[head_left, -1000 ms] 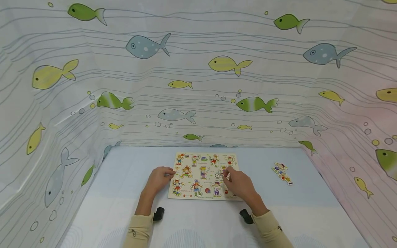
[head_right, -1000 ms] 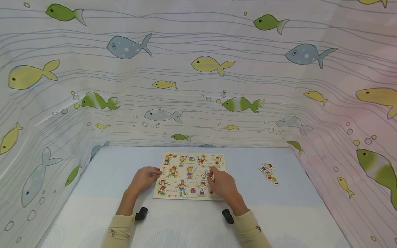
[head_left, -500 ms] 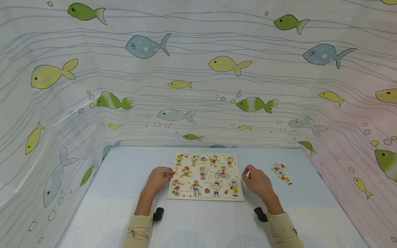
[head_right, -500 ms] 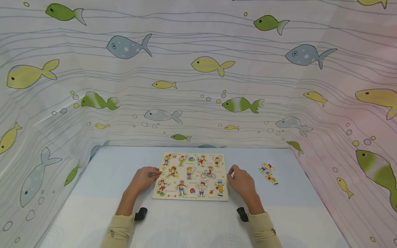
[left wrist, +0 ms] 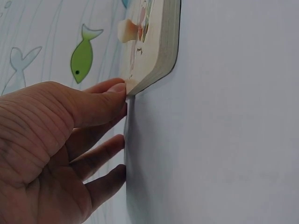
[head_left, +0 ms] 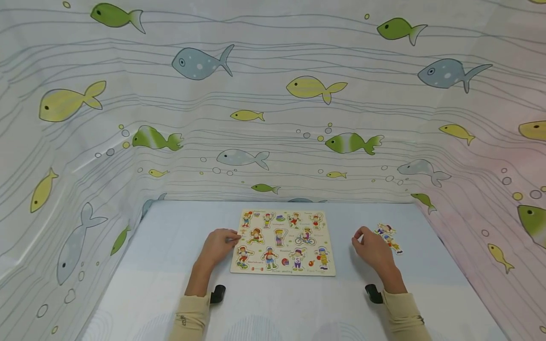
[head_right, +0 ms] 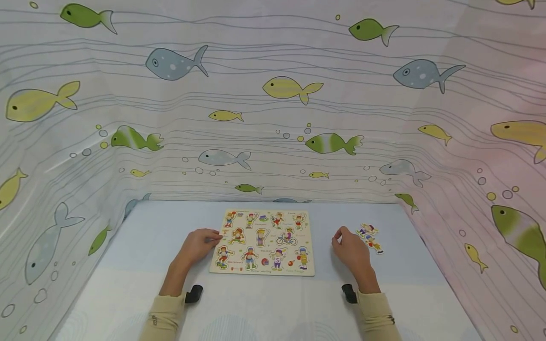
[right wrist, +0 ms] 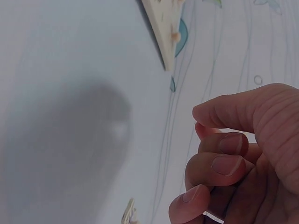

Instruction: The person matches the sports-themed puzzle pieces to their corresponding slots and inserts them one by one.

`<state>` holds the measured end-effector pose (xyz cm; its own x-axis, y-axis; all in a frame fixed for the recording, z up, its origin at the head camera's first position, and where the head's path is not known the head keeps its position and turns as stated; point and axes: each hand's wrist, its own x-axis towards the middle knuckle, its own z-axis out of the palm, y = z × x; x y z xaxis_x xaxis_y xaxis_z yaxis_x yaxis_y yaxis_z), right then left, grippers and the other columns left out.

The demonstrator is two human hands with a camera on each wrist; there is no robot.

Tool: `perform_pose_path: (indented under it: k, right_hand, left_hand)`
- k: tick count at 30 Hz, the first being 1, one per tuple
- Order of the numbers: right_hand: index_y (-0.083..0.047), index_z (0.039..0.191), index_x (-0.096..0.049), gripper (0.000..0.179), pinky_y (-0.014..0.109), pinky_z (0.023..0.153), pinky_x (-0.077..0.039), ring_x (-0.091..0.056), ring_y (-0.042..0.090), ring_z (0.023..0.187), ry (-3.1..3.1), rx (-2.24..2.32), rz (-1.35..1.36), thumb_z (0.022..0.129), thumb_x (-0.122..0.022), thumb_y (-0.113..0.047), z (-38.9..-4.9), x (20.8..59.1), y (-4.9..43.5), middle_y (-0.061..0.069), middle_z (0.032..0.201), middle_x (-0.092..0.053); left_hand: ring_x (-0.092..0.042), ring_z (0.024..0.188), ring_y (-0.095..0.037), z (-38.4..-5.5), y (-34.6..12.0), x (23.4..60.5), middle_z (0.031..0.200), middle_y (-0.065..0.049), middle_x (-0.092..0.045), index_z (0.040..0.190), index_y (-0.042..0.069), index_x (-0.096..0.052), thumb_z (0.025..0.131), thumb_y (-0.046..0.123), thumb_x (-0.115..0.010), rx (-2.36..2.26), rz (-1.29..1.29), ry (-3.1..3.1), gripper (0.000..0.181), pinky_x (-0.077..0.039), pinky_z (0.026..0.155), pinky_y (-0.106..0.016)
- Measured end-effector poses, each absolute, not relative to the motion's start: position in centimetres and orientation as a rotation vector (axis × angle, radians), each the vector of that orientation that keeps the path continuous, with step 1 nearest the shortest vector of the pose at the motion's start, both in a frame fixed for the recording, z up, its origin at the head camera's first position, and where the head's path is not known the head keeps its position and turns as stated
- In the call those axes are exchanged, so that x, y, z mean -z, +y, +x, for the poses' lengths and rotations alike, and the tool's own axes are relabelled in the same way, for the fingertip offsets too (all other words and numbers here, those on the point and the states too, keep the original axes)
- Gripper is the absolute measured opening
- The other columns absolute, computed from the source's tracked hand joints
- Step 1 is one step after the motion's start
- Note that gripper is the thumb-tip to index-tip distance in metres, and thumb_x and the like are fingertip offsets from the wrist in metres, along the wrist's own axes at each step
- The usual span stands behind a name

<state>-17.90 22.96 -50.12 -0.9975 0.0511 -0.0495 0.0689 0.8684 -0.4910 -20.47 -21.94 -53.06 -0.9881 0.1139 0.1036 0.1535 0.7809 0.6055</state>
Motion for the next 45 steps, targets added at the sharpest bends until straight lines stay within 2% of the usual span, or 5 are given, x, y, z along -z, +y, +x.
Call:
perform_pose_path:
  k: [15, 22, 34, 38, 45]
  right_hand:
    - [0.0, 0.107, -0.057, 0.023, 0.032, 0.046, -0.041, -0.052, 0.02, 0.056, 3.051, 0.793, 0.185, 0.096, -0.054, -0.02, -19.3, 50.4, 26.9, 0.008, 0.074, -0.059]
    - [0.0, 0.107, -0.055, 0.024, 0.034, 0.049, -0.044, -0.056, 0.023, 0.063, 3.038, 0.78, 0.245, 0.096, -0.054, -0.021, -20.1, 50.7, 28.3, 0.016, 0.089, -0.065]
    - [0.001, 0.108, -0.053, 0.027, 0.037, 0.056, -0.045, -0.058, 0.029, 0.075, 2.968, 0.723, 0.34, 0.096, -0.051, -0.023, -21.8, 50.7, 30.4, 0.026, 0.108, -0.063]
    - [0.001, 0.109, -0.052, 0.03, 0.039, 0.058, -0.044, -0.056, 0.031, 0.078, 2.948, 0.712, 0.345, 0.095, -0.049, -0.025, -22.3, 50.6, 30.9, 0.025, 0.105, -0.062]
    - [0.005, 0.111, -0.049, 0.031, 0.035, 0.053, -0.043, -0.057, 0.023, 0.065, 2.889, 0.715, 0.346, 0.097, -0.046, -0.023, -23.0, 51.0, 31.9, 0.009, 0.074, -0.061]
  left_hand:
    - [-0.061, 0.112, -0.036, -20.3, -22.1, 52.9, 0.11, -0.013, -0.071, 0.1, 0.004, -0.078, 0.084, 0.004, -0.076, 1.018, -0.251, -2.873, 0.016, -0.045, 0.099, -0.053]
    - [-0.062, 0.112, -0.034, -20.4, -22.2, 52.9, 0.111, -0.011, -0.071, 0.1, 0.006, -0.079, 0.085, 0.006, -0.076, 1.002, -0.235, -2.896, 0.016, -0.046, 0.099, -0.051]
    - [-0.062, 0.11, -0.034, -20.5, -22.1, 53.0, 0.109, -0.011, -0.071, 0.099, 0.007, -0.079, 0.084, 0.006, -0.077, 0.99, -0.249, -2.883, 0.015, -0.046, 0.098, -0.051]
    - [-0.063, 0.11, -0.034, -20.6, -22.2, 53.1, 0.109, -0.011, -0.071, 0.099, 0.007, -0.079, 0.084, 0.006, -0.077, 0.982, -0.251, -2.882, 0.015, -0.046, 0.099, -0.051]
    - [-0.062, 0.111, -0.034, -20.6, -22.2, 53.1, 0.11, -0.011, -0.071, 0.1, 0.006, -0.079, 0.084, 0.006, -0.077, 1.015, -0.245, -2.891, 0.016, -0.046, 0.099, -0.051]
